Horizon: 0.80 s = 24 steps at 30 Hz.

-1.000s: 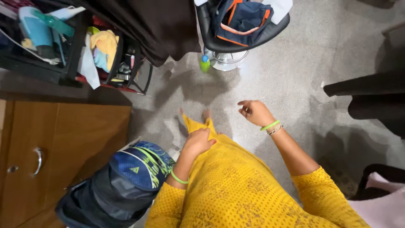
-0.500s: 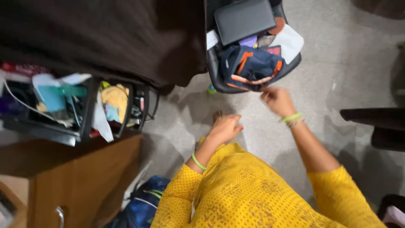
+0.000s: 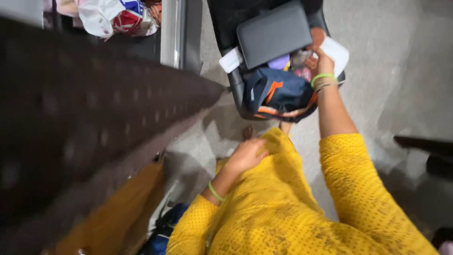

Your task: The person packs a backpack by placing a colorful box, a clear plastic container, a black wallet, and a small orange-and-blue pouch into the bag. The person also organizes various cosmetic items, including brushes and bottles, into the pouch before placing it in the backpack.

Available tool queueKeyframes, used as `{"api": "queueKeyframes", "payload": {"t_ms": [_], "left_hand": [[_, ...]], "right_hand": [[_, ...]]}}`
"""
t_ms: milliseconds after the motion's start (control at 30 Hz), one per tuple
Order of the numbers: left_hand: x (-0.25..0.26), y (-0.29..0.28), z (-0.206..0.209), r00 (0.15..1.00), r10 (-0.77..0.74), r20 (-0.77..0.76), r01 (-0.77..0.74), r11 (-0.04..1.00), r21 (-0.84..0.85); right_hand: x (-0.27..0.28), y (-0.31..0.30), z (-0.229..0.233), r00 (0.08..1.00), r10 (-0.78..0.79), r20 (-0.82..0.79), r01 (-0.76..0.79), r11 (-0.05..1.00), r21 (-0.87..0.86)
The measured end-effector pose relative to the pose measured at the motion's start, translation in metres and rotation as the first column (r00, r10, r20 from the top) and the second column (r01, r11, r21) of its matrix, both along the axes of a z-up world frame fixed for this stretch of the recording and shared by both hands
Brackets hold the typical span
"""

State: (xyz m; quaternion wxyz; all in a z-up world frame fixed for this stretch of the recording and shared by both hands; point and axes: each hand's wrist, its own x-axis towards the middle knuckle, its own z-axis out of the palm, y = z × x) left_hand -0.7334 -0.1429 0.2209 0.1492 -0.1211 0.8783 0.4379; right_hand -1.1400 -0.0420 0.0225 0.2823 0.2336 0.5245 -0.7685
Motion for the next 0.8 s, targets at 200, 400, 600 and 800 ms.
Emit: {"api": "queueKeyframes", "payload": {"t_ms": [200, 400, 600, 800], "left_hand": [[0.002, 0.009, 0.006, 0.994, 0.051, 0.098, -0.057, 0.997, 0.058], [-0.023, 0.012, 0.006, 0.973, 0.223, 0.063, -0.226, 0.973, 0.041], [-0.066, 0.005, 0.001, 0.950, 0.311, 0.016, -0.311, 0.948, 0.067], [-0.115, -0.016, -0.023, 0.837, 0.526, 0.153, -0.532, 0.713, 0.458]], "right_hand": [[-0.022, -0.045, -0.008, 0.993, 0.061, 0.105, -0.065, 0.997, 0.040], [-0.028, -0.043, 0.026, 0.966, 0.254, -0.044, -0.254, 0.967, -0.001], [-0.052, -0.011, 0.096, 0.938, 0.281, -0.201, -0.318, 0.930, -0.186], [-0.064, 0.027, 0.217, 0.898, 0.228, -0.377, -0.313, 0.932, -0.182]]}}
